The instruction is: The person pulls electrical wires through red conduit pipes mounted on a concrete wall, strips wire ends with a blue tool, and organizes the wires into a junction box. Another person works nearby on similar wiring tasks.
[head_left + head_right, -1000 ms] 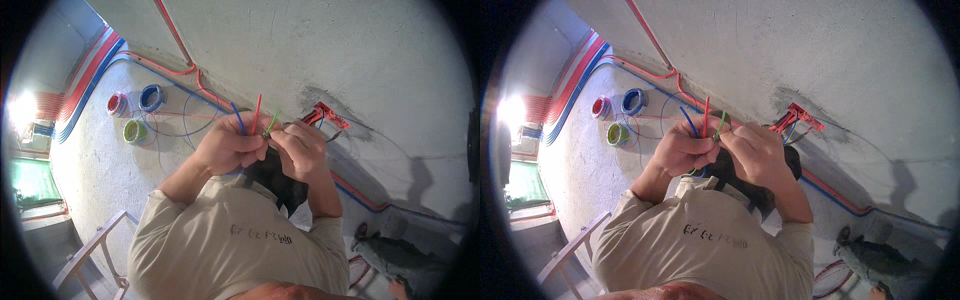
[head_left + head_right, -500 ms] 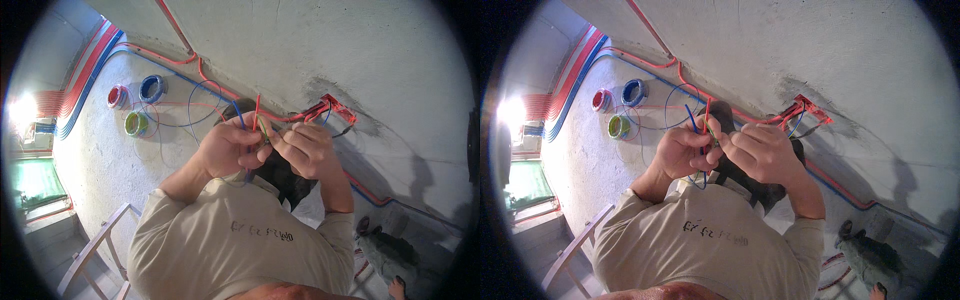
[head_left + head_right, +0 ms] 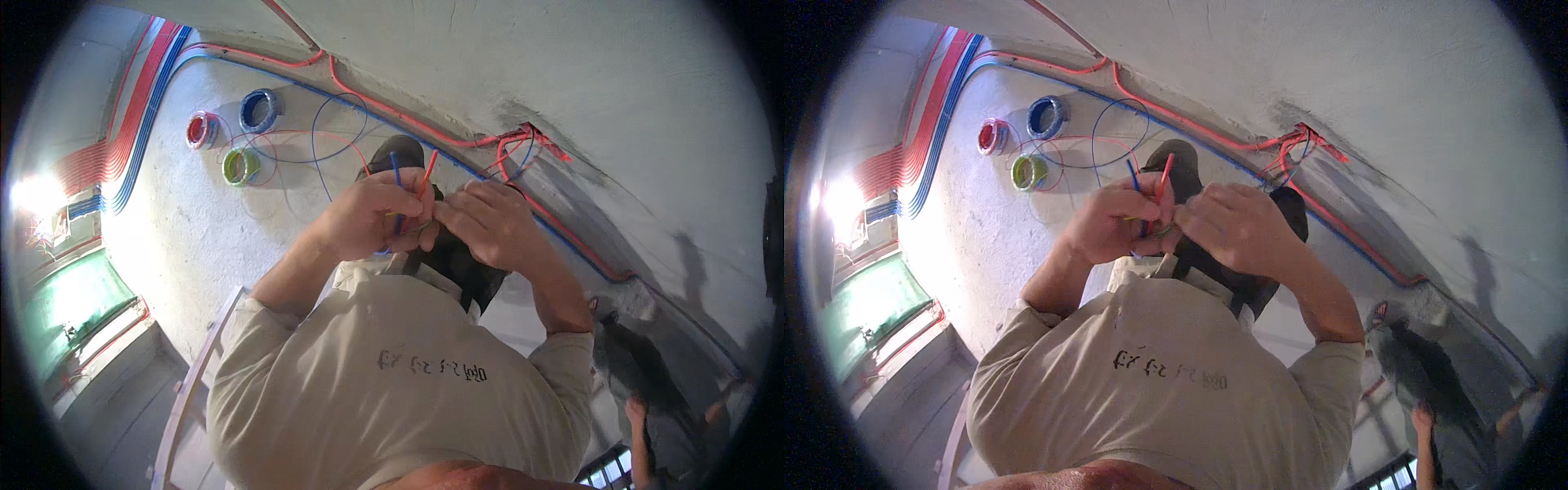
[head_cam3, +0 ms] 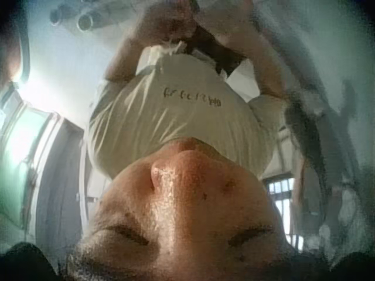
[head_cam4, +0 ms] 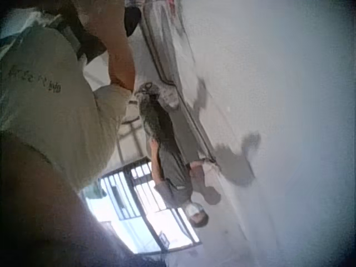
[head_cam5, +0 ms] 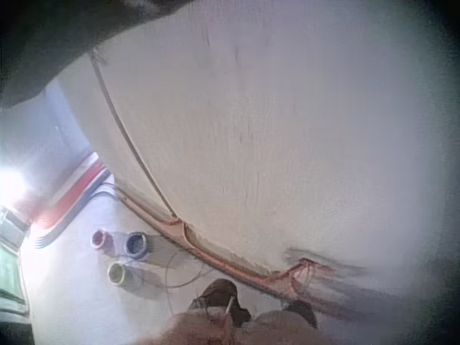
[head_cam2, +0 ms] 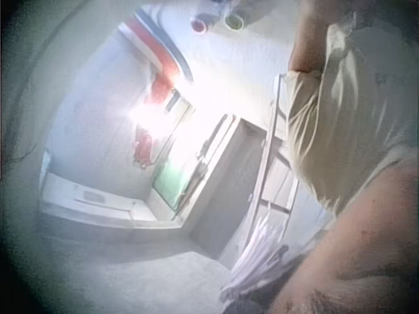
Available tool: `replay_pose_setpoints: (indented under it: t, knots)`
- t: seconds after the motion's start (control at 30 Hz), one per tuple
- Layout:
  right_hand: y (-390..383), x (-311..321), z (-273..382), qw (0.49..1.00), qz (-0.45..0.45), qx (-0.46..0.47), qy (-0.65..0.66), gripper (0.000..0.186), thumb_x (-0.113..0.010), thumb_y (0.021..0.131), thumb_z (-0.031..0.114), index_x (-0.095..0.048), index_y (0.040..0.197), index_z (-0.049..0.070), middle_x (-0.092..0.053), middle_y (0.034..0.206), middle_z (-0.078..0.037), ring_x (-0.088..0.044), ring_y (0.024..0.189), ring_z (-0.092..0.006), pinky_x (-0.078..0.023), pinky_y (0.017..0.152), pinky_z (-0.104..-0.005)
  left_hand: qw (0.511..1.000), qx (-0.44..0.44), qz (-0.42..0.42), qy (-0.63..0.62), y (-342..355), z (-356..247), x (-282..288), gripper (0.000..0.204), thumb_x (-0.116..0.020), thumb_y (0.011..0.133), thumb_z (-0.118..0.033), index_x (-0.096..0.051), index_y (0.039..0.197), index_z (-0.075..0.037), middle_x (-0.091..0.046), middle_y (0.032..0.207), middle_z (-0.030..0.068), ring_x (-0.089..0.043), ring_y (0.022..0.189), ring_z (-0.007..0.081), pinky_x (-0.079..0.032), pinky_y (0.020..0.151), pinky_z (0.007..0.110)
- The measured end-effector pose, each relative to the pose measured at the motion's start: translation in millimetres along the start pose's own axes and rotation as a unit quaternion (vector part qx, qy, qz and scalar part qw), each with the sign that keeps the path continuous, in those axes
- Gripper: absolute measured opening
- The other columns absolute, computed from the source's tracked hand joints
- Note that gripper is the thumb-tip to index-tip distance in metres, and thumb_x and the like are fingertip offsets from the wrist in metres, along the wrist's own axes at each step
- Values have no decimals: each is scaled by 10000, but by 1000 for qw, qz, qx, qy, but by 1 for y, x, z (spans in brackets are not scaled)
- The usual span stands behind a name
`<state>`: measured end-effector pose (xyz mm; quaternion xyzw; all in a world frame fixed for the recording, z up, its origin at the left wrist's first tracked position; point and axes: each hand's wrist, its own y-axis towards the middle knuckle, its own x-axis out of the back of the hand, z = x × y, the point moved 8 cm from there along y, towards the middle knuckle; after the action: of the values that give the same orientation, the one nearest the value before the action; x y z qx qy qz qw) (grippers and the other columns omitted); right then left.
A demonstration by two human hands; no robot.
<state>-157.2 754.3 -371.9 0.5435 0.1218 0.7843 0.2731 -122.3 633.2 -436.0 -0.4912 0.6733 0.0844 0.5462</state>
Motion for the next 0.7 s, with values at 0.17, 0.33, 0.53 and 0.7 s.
replay_pose_setpoints:
  t: [0.17, 0.33, 0.53, 0.7]
  knots:
    - [17, 26, 3, 990, 11, -139, -14, 186, -680, 864, 115, -643, 1041, 70, -661, 988, -73, -665, 916, -300, -561, 753, -373, 992, 19, -113, -53, -21, -3, -26, 102, -543, 942, -100, -613, 997, -51, -696, 930, 277, -627, 672, 244, -435, 554, 320]
    - [-68, 5, 6, 722, -128, -625, 266, 180, -670, 965, 236, -657, 998, 60, -659, 884, -44, -643, 782, -177, -492, 642, -302, 962, 62, -242, -113, -43, 15, -39, 74, -533, 950, -19, -551, 1021, -10, -697, 916, 244, -642, 682, 255, -485, 618, 347]
    - [-62, -8, 37, 513, -101, -704, 481, 388, -653, 951, 373, -684, 753, 42, -609, 641, -23, -532, 518, -108, -392, 479, -280, 927, 74, -325, 174, -43, 37, -73, 22, -626, 932, -11, -613, 937, 6, -715, 823, 155, -656, 644, 226, -473, 549, 313]
    - [-73, 21, 22, 508, 13, -743, 436, 371, -682, 916, 317, -670, 672, 38, -586, 580, -34, -512, 483, -120, -346, 436, -303, 805, 0, -371, 464, -41, 21, -98, 84, -673, 893, -65, -657, 860, 10, -704, 759, 162, -679, 666, 295, -502, 598, 400]
